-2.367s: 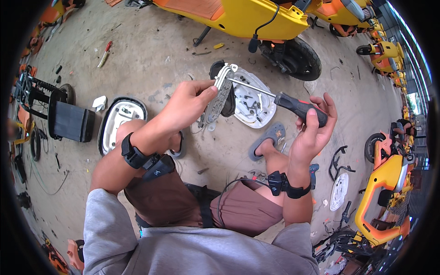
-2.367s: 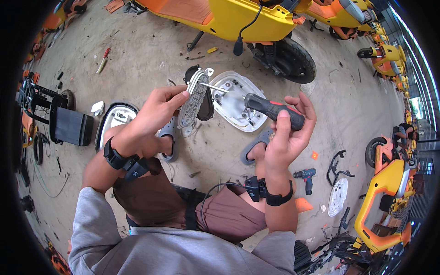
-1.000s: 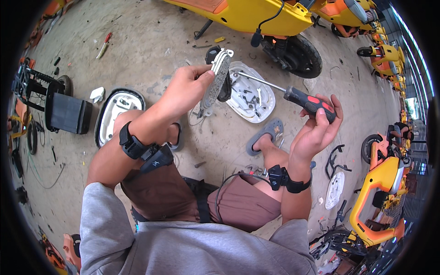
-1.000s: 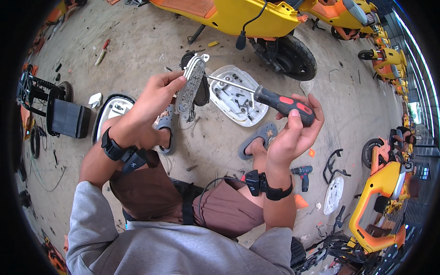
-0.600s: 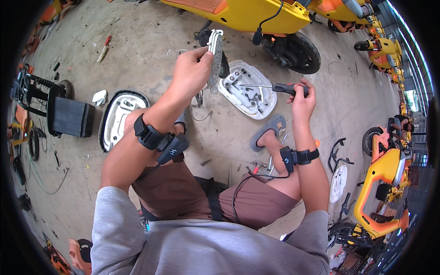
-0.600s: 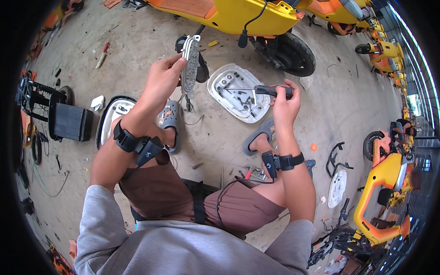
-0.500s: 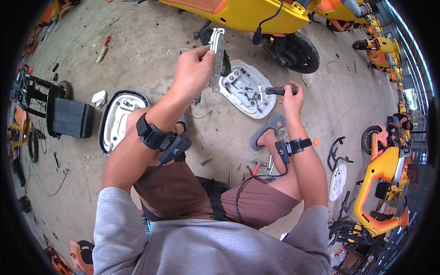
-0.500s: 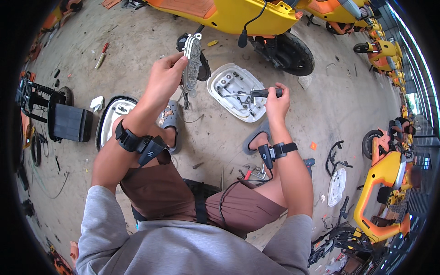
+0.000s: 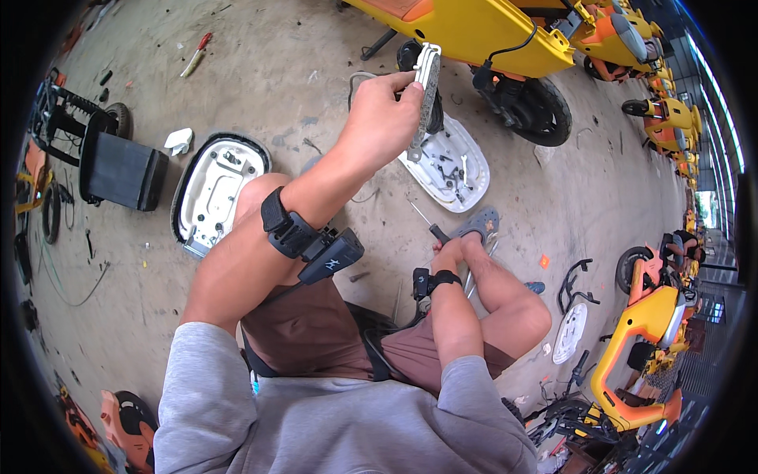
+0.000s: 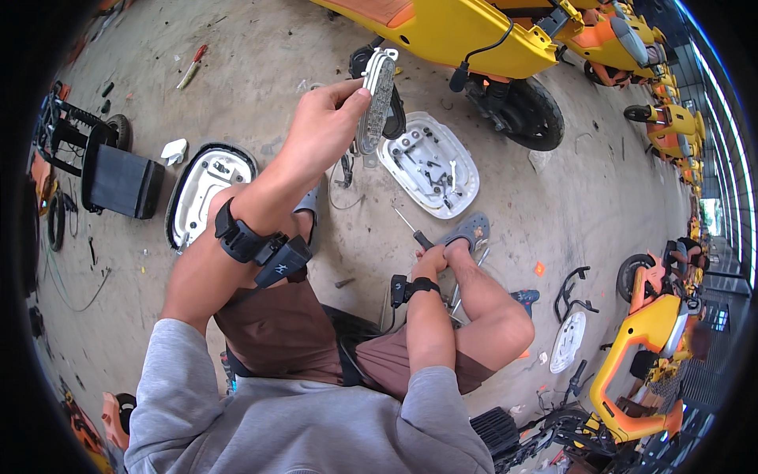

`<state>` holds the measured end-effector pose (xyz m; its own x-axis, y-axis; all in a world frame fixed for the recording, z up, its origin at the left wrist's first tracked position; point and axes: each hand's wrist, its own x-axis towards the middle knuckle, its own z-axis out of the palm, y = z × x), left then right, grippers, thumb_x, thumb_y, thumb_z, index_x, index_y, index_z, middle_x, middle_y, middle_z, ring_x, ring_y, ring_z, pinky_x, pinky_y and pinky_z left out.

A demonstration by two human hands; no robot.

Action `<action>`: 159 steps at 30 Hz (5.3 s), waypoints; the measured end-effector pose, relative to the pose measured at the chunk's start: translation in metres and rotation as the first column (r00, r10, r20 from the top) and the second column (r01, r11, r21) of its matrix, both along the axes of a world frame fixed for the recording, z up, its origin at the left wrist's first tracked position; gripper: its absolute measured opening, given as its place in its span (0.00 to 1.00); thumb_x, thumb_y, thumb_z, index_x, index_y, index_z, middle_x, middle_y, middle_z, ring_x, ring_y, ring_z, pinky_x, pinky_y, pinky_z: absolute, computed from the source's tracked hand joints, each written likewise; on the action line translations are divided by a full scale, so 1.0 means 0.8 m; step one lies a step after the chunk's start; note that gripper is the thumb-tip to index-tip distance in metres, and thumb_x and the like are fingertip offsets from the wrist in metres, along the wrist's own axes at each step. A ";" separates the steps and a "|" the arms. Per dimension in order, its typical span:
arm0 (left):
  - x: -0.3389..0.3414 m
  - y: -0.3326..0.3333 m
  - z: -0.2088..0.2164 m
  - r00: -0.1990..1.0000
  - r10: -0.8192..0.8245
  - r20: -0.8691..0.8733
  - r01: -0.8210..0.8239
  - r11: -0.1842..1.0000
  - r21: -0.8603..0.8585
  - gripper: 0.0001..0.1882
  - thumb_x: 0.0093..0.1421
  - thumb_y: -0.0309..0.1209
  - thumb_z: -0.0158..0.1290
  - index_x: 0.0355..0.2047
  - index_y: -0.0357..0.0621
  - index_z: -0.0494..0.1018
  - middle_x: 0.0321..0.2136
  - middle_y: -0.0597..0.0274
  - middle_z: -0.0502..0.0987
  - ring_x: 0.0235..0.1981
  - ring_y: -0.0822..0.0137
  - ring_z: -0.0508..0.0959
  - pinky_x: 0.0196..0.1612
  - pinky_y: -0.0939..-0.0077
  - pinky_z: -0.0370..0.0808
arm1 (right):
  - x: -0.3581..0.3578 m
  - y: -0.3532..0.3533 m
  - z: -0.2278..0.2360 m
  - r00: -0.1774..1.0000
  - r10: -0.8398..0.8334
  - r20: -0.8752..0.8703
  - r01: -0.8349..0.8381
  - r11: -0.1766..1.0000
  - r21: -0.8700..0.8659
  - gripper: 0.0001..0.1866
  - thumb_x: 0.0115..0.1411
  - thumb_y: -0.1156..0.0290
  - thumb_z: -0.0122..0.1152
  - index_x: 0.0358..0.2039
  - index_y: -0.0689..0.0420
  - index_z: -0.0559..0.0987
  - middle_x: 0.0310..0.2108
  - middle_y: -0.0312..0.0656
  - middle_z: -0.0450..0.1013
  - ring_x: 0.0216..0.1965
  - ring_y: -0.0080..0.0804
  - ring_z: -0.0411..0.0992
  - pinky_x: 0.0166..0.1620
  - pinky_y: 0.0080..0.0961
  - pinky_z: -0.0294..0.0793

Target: The person uses a screwdriver to remove screws from the back of a scooter light assembly, then separates the lens and internal circuit board from the plastic housing.

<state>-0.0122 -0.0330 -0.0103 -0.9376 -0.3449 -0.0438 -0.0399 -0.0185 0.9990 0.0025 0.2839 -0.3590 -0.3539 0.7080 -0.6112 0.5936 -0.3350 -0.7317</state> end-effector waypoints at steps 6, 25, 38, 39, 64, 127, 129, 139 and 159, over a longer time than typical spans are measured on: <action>0.003 0.002 -0.002 1.000 -0.009 -0.001 0.009 1.000 0.007 0.18 0.65 0.33 0.48 0.48 0.31 0.74 0.26 0.67 0.74 0.25 0.80 0.66 0.28 0.80 0.65 | 0.012 -0.017 -0.007 0.999 0.016 -0.045 -0.017 0.999 -0.027 0.14 0.58 0.65 0.47 0.34 0.66 0.71 0.21 0.47 0.71 0.14 0.31 0.68 0.19 0.26 0.74; -0.008 0.015 -0.010 0.998 -0.044 -0.045 0.042 0.998 -0.038 0.18 0.63 0.32 0.47 0.46 0.29 0.74 0.21 0.59 0.76 0.21 0.75 0.70 0.27 0.74 0.70 | 0.029 -0.022 -0.013 0.884 0.430 -0.184 -0.309 0.831 0.462 0.17 0.55 0.70 0.57 0.44 0.62 0.71 0.34 0.47 0.74 0.31 0.38 0.74 0.35 0.30 0.75; -0.003 0.011 -0.011 0.998 -0.039 -0.055 0.036 0.998 -0.049 0.18 0.64 0.32 0.46 0.46 0.29 0.74 0.19 0.60 0.74 0.20 0.75 0.69 0.25 0.73 0.69 | 0.040 -0.058 0.036 0.819 0.568 -0.077 -0.385 0.644 0.661 0.15 0.57 0.69 0.58 0.44 0.62 0.73 0.39 0.53 0.75 0.41 0.46 0.74 0.46 0.34 0.72; -0.002 0.011 -0.011 0.998 -0.034 -0.058 0.031 0.998 -0.049 0.18 0.64 0.32 0.46 0.46 0.29 0.74 0.19 0.59 0.74 0.20 0.74 0.70 0.25 0.73 0.69 | 0.039 -0.058 0.034 0.825 0.559 -0.078 -0.382 0.655 0.652 0.15 0.57 0.69 0.58 0.44 0.62 0.73 0.40 0.53 0.75 0.42 0.46 0.74 0.46 0.34 0.72; -0.004 0.016 -0.007 0.992 -0.128 -0.003 0.128 0.989 0.070 0.18 0.65 0.32 0.47 0.48 0.30 0.73 0.26 0.65 0.75 0.24 0.79 0.68 0.28 0.79 0.67 | 0.001 -0.037 0.032 0.826 0.522 -0.212 -0.313 0.738 0.599 0.22 0.61 0.61 0.55 0.48 0.64 0.69 0.36 0.52 0.74 0.35 0.42 0.73 0.40 0.33 0.72; 0.011 0.015 0.005 0.942 -0.292 0.167 0.159 0.824 0.544 0.17 0.67 0.31 0.42 0.52 0.36 0.71 0.40 0.61 0.78 0.39 0.72 0.77 0.41 0.74 0.74 | -0.216 -0.094 0.382 0.630 -0.326 -0.705 -0.437 0.601 -0.669 0.11 0.59 0.73 0.63 0.38 0.66 0.74 0.36 0.46 0.75 0.37 0.32 0.75 0.46 0.25 0.81; 0.015 0.008 0.004 0.951 -0.263 0.160 0.141 0.834 0.534 0.17 0.67 0.32 0.42 0.51 0.36 0.71 0.40 0.62 0.78 0.38 0.72 0.76 0.40 0.73 0.74 | -0.199 -0.113 0.397 0.648 -0.273 -0.711 -0.423 0.647 -0.634 0.13 0.57 0.70 0.66 0.37 0.64 0.75 0.33 0.43 0.74 0.34 0.29 0.75 0.41 0.21 0.80; 0.012 0.001 0.011 0.942 -0.313 0.121 0.193 0.800 0.568 0.18 0.68 0.32 0.42 0.54 0.34 0.69 0.40 0.63 0.78 0.37 0.73 0.76 0.42 0.74 0.74 | -0.108 -0.079 0.498 0.328 0.116 -0.937 -0.592 0.799 -0.108 0.20 0.62 0.57 0.56 0.47 0.57 0.71 0.33 0.38 0.73 0.25 0.23 0.66 0.29 0.22 0.65; 0.010 0.019 0.010 0.934 -0.267 0.237 0.122 0.863 0.490 0.17 0.68 0.36 0.45 0.51 0.40 0.73 0.36 0.70 0.78 0.31 0.79 0.73 0.35 0.79 0.68 | -0.021 -0.085 0.478 0.170 0.430 -0.887 -0.570 0.777 0.267 0.25 0.64 0.54 0.49 0.49 0.64 0.66 0.40 0.45 0.67 0.22 0.31 0.68 0.26 0.25 0.70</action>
